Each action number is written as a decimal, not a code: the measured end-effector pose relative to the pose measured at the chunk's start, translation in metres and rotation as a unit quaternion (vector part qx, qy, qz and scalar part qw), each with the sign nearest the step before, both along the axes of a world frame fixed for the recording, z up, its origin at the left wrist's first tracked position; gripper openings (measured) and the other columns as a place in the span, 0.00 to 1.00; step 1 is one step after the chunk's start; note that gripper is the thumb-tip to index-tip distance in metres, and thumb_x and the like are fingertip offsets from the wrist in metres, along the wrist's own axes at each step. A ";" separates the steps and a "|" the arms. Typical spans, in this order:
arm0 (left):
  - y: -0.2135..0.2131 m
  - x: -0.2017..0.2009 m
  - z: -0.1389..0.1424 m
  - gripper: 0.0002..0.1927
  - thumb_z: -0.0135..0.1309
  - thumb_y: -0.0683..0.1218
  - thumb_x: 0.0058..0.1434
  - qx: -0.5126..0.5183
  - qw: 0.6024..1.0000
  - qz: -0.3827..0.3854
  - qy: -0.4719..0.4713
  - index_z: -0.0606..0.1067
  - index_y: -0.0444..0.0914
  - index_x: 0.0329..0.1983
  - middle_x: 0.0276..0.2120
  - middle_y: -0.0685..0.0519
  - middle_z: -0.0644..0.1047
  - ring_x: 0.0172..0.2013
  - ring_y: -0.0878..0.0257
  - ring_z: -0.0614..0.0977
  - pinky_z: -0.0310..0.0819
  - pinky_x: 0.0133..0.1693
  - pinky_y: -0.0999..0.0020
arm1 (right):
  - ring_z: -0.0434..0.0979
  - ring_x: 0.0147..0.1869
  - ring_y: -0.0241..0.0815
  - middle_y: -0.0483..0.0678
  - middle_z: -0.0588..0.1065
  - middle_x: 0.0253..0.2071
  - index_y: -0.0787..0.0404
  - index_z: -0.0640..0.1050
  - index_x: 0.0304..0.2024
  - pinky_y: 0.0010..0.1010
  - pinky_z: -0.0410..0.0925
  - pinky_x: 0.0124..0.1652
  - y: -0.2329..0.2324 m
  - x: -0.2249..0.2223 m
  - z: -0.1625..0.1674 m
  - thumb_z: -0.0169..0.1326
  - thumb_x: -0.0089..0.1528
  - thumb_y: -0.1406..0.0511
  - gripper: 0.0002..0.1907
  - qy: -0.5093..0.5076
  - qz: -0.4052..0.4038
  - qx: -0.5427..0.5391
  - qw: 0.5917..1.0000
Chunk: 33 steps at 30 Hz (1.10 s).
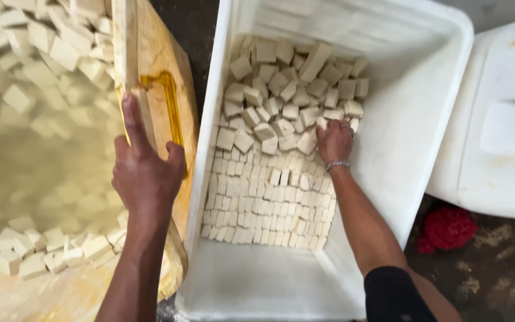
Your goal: The person sits on the floor beside a large water-filled tub of tofu cubes and a white plastic crate. They pick tofu cubes from the water by hand and arrange them in neat rows in the crate, occasionally scooping handfuls of cubes from the water and repositioning them.
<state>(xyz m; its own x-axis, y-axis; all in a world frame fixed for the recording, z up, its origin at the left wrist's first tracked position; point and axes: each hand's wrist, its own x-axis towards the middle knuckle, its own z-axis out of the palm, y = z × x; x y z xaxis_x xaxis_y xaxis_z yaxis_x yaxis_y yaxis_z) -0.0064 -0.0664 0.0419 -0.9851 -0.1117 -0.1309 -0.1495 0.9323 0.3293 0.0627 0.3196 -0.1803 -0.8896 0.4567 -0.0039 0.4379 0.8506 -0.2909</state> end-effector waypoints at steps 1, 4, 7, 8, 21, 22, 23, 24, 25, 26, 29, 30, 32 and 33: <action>0.000 0.000 0.000 0.56 0.63 0.47 0.56 0.001 1.000 0.000 0.001 0.43 0.54 0.81 0.39 0.38 0.73 0.31 0.41 0.80 0.76 0.30 0.46 | 0.74 0.50 0.62 0.59 0.76 0.45 0.61 0.78 0.35 0.50 0.68 0.45 -0.003 -0.001 -0.001 0.67 0.55 0.57 0.17 -0.020 -0.014 0.013 1.000; -0.001 -0.001 -0.001 0.56 0.62 0.46 0.56 -0.002 1.000 0.001 0.000 0.43 0.54 0.82 0.39 0.38 0.74 0.31 0.41 0.80 0.76 0.31 0.46 | 0.76 0.47 0.59 0.54 0.77 0.41 0.59 0.75 0.37 0.52 0.68 0.46 -0.003 0.002 -0.003 0.67 0.58 0.57 0.17 -0.089 -0.031 -0.026 0.995; -0.003 0.001 -0.003 0.55 0.62 0.46 0.58 0.005 1.000 -0.012 0.011 0.42 0.53 0.82 0.40 0.39 0.74 0.31 0.42 0.80 0.76 0.31 0.47 | 0.77 0.44 0.57 0.53 0.75 0.37 0.59 0.73 0.35 0.48 0.70 0.45 0.017 -0.001 -0.003 0.69 0.55 0.58 0.19 -0.094 -0.048 -0.092 0.990; -0.003 0.001 -0.004 0.55 0.62 0.46 0.58 0.007 1.000 -0.014 0.011 0.42 0.52 0.82 0.40 0.39 0.74 0.31 0.42 0.80 0.76 0.30 0.48 | 0.77 0.44 0.56 0.53 0.75 0.38 0.60 0.72 0.37 0.48 0.70 0.46 0.028 -0.006 -0.002 0.70 0.55 0.59 0.20 -0.051 -0.058 -0.100 0.992; -0.005 0.001 -0.004 0.55 0.61 0.44 0.58 0.019 0.999 -0.024 0.033 0.42 0.52 0.83 0.39 0.41 0.74 0.31 0.45 0.79 0.75 0.30 0.50 | 0.73 0.54 0.57 0.56 0.73 0.50 0.63 0.74 0.46 0.45 0.70 0.50 0.026 0.021 -0.016 0.63 0.59 0.68 0.15 0.029 0.055 -0.121 0.991; -0.006 0.001 -0.005 0.55 0.61 0.44 0.58 0.014 0.999 -0.027 0.032 0.42 0.51 0.82 0.39 0.41 0.74 0.30 0.45 0.79 0.75 0.30 0.51 | 0.74 0.54 0.56 0.55 0.73 0.51 0.63 0.73 0.47 0.43 0.71 0.48 0.030 0.023 -0.017 0.62 0.60 0.67 0.16 0.029 0.021 -0.164 0.986; -0.007 0.002 -0.006 0.56 0.61 0.44 0.58 0.009 0.999 -0.028 0.031 0.42 0.51 0.82 0.38 0.41 0.74 0.30 0.46 0.79 0.75 0.29 0.51 | 0.75 0.55 0.54 0.54 0.72 0.52 0.63 0.72 0.48 0.41 0.73 0.47 0.036 0.022 -0.017 0.61 0.61 0.66 0.16 0.030 -0.012 -0.206 0.978; -0.008 0.002 -0.007 0.56 0.62 0.44 0.57 0.004 0.999 -0.029 0.027 0.42 0.51 0.82 0.38 0.41 0.74 0.30 0.46 0.79 0.75 0.29 0.51 | 0.75 0.55 0.55 0.54 0.73 0.52 0.63 0.73 0.49 0.42 0.72 0.48 0.043 0.020 -0.015 0.61 0.62 0.67 0.15 0.050 -0.018 -0.181 0.982; -0.008 0.003 -0.008 0.56 0.61 0.44 0.58 0.006 0.999 -0.035 0.029 0.41 0.51 0.83 0.38 0.41 0.74 0.30 0.47 0.79 0.75 0.29 0.52 | 0.75 0.55 0.56 0.54 0.74 0.52 0.63 0.74 0.49 0.44 0.71 0.50 0.051 0.016 -0.013 0.60 0.63 0.67 0.14 0.067 -0.023 -0.155 0.985; -0.009 0.003 -0.009 0.56 0.61 0.44 0.59 0.008 0.999 -0.039 0.033 0.41 0.50 0.83 0.38 0.41 0.74 0.31 0.47 0.79 0.75 0.29 0.52 | 0.75 0.56 0.56 0.54 0.75 0.52 0.63 0.74 0.50 0.45 0.70 0.51 0.057 0.013 -0.010 0.60 0.64 0.68 0.13 0.085 -0.026 -0.128 0.988; -0.009 0.003 -0.010 0.56 0.61 0.44 0.59 0.009 0.999 -0.035 0.035 0.40 0.51 0.83 0.39 0.41 0.73 0.31 0.47 0.79 0.75 0.30 0.53 | 0.74 0.58 0.59 0.57 0.73 0.54 0.63 0.73 0.51 0.48 0.69 0.57 0.064 0.005 -0.007 0.60 0.63 0.71 0.15 0.074 0.116 -0.060 0.989; -0.008 0.003 -0.010 0.56 0.61 0.44 0.59 0.007 0.999 -0.034 0.034 0.40 0.52 0.83 0.39 0.41 0.73 0.31 0.47 0.79 0.75 0.30 0.53 | 0.74 0.57 0.61 0.58 0.73 0.54 0.63 0.74 0.52 0.48 0.69 0.55 0.062 0.004 -0.007 0.60 0.61 0.70 0.17 0.039 0.144 -0.069 0.986; -0.008 0.002 -0.011 0.56 0.61 0.44 0.58 0.004 0.999 -0.030 0.031 0.40 0.52 0.83 0.38 0.41 0.73 0.31 0.47 0.79 0.75 0.29 0.52 | 0.73 0.55 0.63 0.60 0.73 0.54 0.62 0.74 0.53 0.48 0.69 0.52 0.056 0.002 -0.008 0.61 0.58 0.70 0.20 -0.028 0.198 -0.087 0.976; -0.008 0.002 -0.010 0.57 0.61 0.44 0.58 0.002 0.999 -0.030 0.026 0.40 0.53 0.82 0.38 0.41 0.73 0.30 0.47 0.79 0.76 0.29 0.52 | 0.73 0.54 0.63 0.59 0.73 0.54 0.61 0.74 0.53 0.49 0.69 0.51 0.055 0.001 -0.008 0.61 0.58 0.70 0.20 -0.048 0.191 -0.088 0.976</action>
<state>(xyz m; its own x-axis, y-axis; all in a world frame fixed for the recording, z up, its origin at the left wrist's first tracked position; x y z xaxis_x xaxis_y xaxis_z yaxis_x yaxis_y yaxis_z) -0.0046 -0.0746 0.0316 -0.9955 -0.0526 -0.0791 -0.0765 0.9376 0.3392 0.0640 0.3744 -0.1881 -0.9866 0.0760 -0.1442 0.1306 0.8977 -0.4208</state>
